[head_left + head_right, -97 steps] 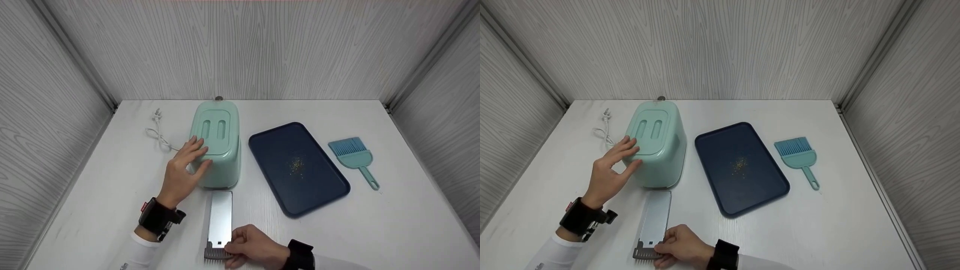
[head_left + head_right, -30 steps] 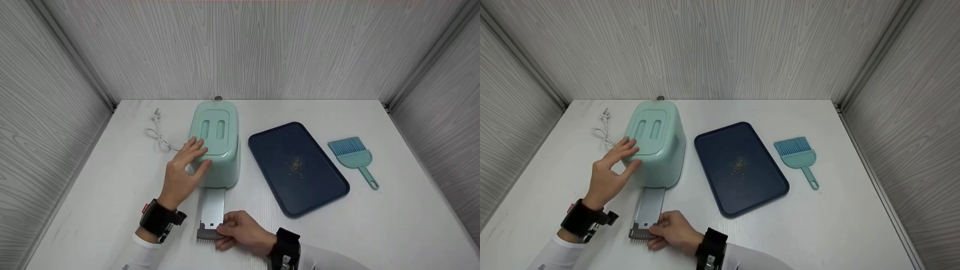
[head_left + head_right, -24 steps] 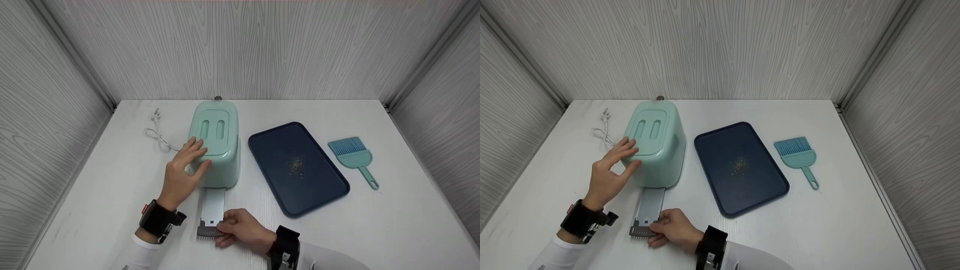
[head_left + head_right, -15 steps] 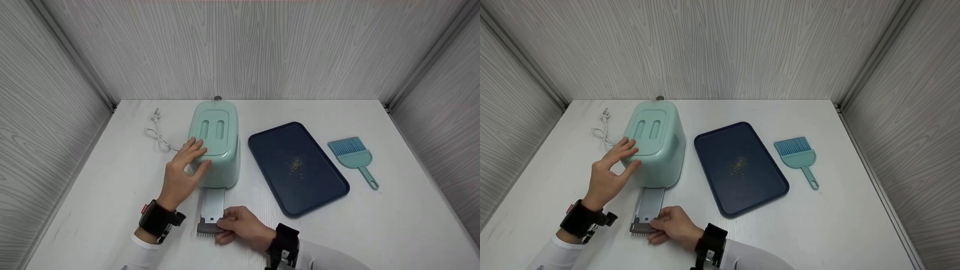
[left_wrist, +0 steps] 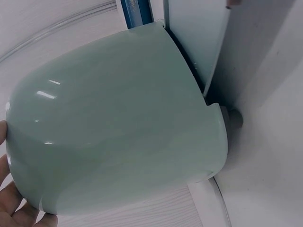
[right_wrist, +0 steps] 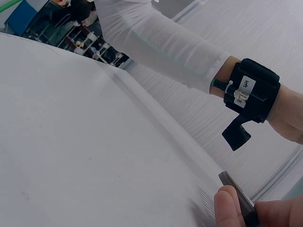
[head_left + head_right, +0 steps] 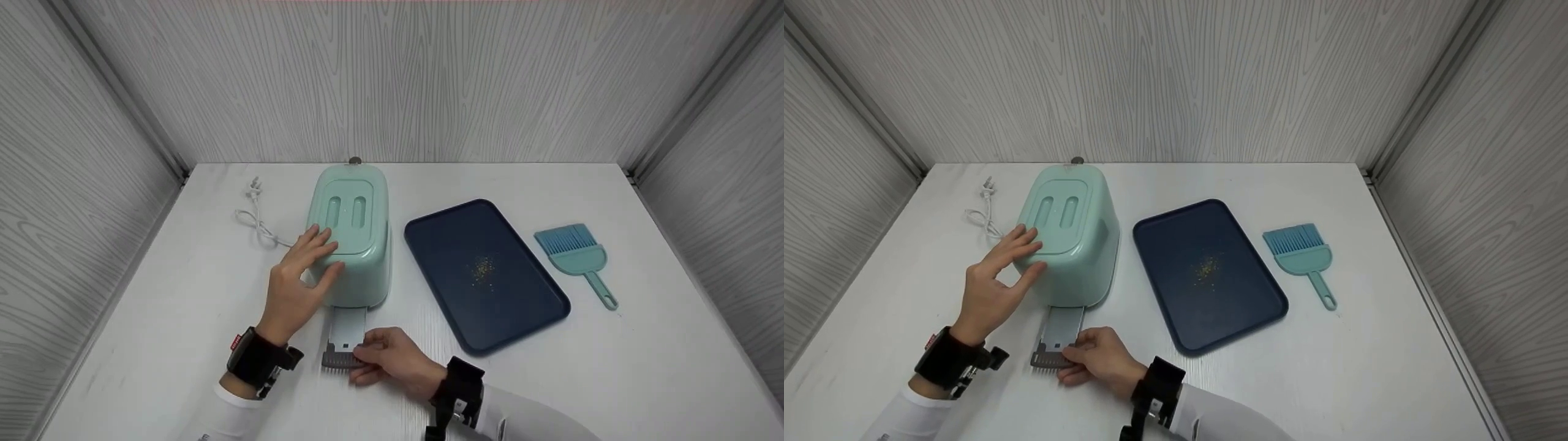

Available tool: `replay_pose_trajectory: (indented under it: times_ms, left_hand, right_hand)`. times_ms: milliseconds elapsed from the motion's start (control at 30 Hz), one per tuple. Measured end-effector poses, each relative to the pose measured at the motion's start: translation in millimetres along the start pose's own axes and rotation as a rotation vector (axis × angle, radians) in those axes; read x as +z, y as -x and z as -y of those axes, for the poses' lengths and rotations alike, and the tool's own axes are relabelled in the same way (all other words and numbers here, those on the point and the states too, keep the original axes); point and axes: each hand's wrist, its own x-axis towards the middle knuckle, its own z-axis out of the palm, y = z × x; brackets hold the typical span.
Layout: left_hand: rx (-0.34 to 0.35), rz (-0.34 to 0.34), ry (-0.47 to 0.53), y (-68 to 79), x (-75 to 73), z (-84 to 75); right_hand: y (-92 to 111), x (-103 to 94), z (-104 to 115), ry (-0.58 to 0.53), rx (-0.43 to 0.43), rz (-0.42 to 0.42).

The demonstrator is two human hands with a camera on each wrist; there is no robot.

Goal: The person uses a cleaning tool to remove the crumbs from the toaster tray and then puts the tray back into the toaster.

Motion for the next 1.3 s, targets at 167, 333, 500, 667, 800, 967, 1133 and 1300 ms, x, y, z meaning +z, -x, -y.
replay_pose_trajectory:
  times_ms: [167,333,500,667,800,967,1133,1300]
  left_hand:
    - [0.006,-0.005,-0.009,0.2,0.2,0.2]
    - [0.003,-0.003,-0.008,0.4,0.5,0.7]
    - [0.000,0.000,0.000,0.4,0.2,0.7]
    - [0.002,-0.002,0.005,0.1,0.4,0.7]
    - [0.004,-0.004,0.003,0.2,0.3,0.6]
    - [0.003,-0.004,0.003,0.1,0.6,-0.1]
    - [0.000,0.001,-0.005,-0.3,0.8,-1.0]
    - [-0.003,-0.001,-0.007,0.4,0.9,-0.5]
  right_hand:
    - [-3.3,-1.3,1.7,0.003,0.001,-0.007]
    - [-7.2,-2.1,3.1,0.004,-0.002,-0.022]
    - [-11.2,-2.5,4.3,0.002,-0.016,-0.042]
    - [-14.9,-3.2,5.7,0.006,-0.020,-0.054]
    - [-17.5,-3.6,7.0,0.008,-0.021,-0.075]
    - [-19.5,-4.4,9.2,-0.009,-0.029,-0.088]
    - [-22.8,-5.5,10.6,-0.034,-0.043,-0.120]
    - [-25.7,-5.5,11.2,-0.049,-0.051,-0.149]
